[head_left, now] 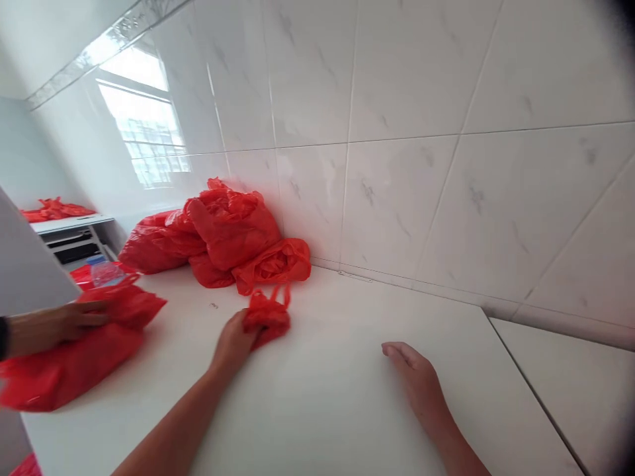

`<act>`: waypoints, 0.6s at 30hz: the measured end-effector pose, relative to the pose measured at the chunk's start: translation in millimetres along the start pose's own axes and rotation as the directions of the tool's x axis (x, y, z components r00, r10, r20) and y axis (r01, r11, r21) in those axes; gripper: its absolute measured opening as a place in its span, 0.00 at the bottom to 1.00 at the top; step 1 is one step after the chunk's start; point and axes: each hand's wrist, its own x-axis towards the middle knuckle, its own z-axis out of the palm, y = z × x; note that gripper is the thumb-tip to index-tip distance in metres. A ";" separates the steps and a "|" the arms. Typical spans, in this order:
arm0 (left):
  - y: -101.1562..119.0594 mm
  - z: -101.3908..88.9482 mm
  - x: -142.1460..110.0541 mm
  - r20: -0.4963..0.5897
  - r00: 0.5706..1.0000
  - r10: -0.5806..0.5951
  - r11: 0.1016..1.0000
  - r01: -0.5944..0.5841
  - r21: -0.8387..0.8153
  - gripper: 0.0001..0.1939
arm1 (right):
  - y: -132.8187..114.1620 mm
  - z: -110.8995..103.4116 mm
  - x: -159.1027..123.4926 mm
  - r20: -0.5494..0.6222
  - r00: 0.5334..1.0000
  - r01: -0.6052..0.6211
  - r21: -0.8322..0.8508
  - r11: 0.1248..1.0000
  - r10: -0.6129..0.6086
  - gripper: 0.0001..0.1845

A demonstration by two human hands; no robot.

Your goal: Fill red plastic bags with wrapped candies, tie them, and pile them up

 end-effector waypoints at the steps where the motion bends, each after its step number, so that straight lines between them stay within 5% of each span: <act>1: -9.9 -11.5 5.4 -0.043 0.998 -0.044 0.996 0.047 0.074 0.09 | 0.0 0.4 0.6 -0.003 1.000 0.006 0.003 1.000 -0.006 0.20; 5: -32.2 -33.0 17.9 -0.293 0.947 -0.134 0.943 0.213 0.257 0.21 | 1.8 -1.7 2.0 -0.029 0.999 0.019 -0.018 1.000 -0.019 0.20; 7: -31.1 -29.4 13.7 -0.379 0.924 -0.060 0.918 0.200 0.343 0.29 | 3.6 -3.5 2.6 -0.025 1.000 0.009 -0.045 0.999 -0.010 0.20; 10: -25.3 -15.4 3.6 -0.207 0.955 0.210 0.826 -0.060 0.561 0.28 | 7.7 -5.1 5.3 -0.003 1.000 -0.024 -0.098 0.995 0.024 0.21; 13: -29.4 -6.0 -0.2 0.082 0.970 0.229 0.757 -0.230 0.611 0.19 | 11.5 -4.9 8.2 0.013 0.998 -0.055 -0.129 0.990 0.058 0.21; 18: -45.4 -8.8 9.1 -0.049 0.992 0.115 0.787 -0.061 0.614 0.18 | 11.3 -3.4 8.6 0.011 0.998 -0.055 -0.122 0.991 0.057 0.22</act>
